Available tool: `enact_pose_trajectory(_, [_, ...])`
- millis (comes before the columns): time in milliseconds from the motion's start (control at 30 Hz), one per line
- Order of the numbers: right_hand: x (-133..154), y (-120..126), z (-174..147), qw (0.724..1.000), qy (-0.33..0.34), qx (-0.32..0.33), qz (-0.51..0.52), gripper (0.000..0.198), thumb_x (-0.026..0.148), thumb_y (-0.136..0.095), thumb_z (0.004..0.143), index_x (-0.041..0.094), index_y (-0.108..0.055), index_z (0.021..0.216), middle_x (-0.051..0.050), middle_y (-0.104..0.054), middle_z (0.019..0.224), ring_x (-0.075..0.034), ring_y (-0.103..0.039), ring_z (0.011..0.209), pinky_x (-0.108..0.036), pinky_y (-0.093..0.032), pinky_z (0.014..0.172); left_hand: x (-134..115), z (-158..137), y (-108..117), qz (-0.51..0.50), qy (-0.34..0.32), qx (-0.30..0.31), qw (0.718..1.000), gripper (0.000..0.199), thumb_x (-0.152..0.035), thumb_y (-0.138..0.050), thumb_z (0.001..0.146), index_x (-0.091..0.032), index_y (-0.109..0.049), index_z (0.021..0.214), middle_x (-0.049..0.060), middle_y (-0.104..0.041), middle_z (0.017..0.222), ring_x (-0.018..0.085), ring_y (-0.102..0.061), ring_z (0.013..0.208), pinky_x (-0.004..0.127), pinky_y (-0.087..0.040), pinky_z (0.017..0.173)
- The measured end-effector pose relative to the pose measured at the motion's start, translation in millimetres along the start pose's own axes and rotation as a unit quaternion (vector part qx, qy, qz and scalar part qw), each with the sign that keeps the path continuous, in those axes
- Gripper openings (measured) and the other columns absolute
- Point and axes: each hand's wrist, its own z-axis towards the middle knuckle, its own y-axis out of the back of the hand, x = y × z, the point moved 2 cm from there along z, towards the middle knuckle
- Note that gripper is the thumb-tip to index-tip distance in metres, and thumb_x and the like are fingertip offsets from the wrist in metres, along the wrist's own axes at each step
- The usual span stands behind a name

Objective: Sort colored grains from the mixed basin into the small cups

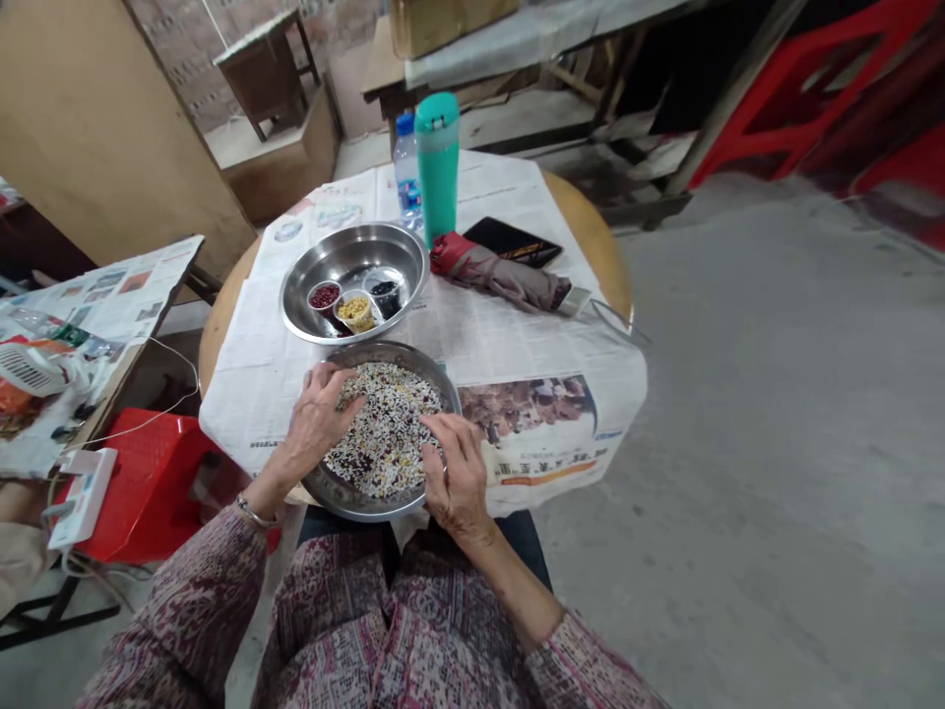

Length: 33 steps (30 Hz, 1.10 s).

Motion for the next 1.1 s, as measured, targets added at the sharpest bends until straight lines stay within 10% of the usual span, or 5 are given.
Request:
enact_pose_trajectory(133, [-1.0,0.1,-1.0,1.000,-0.004,0.004,-0.004,0.037,0.018,-0.044,0.097,0.024,-0.059,0.130,-0.010,-0.065,0.116,-0.025,-0.058,0.112,-0.046,-0.048,0.098,-2.5,-9.0,-2.0,0.004,0.021,0.058,0.998,0.073,-0.049,-0.083,0.075,-0.018,-0.051,0.133,0.015,-0.050,0.130,0.035,-0.050,0.121,0.054,-0.049,0.102])
enact_pose_trajectory(300, [-1.4,0.3,-1.4,1.000,0.001,0.003,-0.003,0.037,0.018,-0.044,0.096,0.024,-0.058,0.130,-0.010,-0.065,0.116,-0.025,-0.058,0.112,-0.047,-0.048,0.098,-17.7,-7.6,-17.4,-0.121,-0.015,0.109,0.987,0.025,-0.015,-0.064,0.089,-0.018,-0.062,0.114,0.008,-0.059,0.109,0.022,-0.061,0.102,0.042,-0.053,0.096])
enact_pose_trajectory(567, [0.3,0.8,-0.7,1.000,-0.015,-0.007,-0.003,0.039,0.020,-0.041,0.097,0.024,-0.058,0.132,-0.010,-0.065,0.118,-0.026,-0.059,0.112,-0.049,-0.049,0.098,-55.3,-24.1,-14.5,-0.221,-0.142,0.194,0.945,0.019,-0.011,-0.055,0.091,-0.018,-0.066,0.104,0.006,-0.065,0.106,0.019,-0.062,0.103,0.035,-0.053,0.097])
enact_pose_trajectory(733, [2.0,1.3,0.2,1.000,-0.009,-0.016,0.007,0.041,0.020,-0.041,0.097,0.024,-0.055,0.135,-0.011,-0.064,0.121,-0.026,-0.059,0.114,-0.047,-0.050,0.098,-64.6,-15.5,-19.8,-0.110,-0.261,0.193,0.939,0.024,-0.020,-0.059,0.094,-0.018,-0.065,0.116,0.011,-0.059,0.134,0.027,-0.049,0.129,0.045,-0.043,0.112])
enact_pose_trajectory(1100, [0.7,1.0,1.0,1.000,-0.001,-0.014,-0.010,0.042,0.020,-0.042,0.097,0.025,-0.053,0.137,-0.011,-0.065,0.120,-0.026,-0.059,0.113,-0.048,-0.050,0.097,-25.2,5.6,-10.9,0.055,-0.119,0.105,0.986,0.031,-0.023,-0.049,0.101,-0.017,-0.056,0.131,0.013,-0.056,0.139,0.027,-0.052,0.125,0.046,-0.048,0.104])
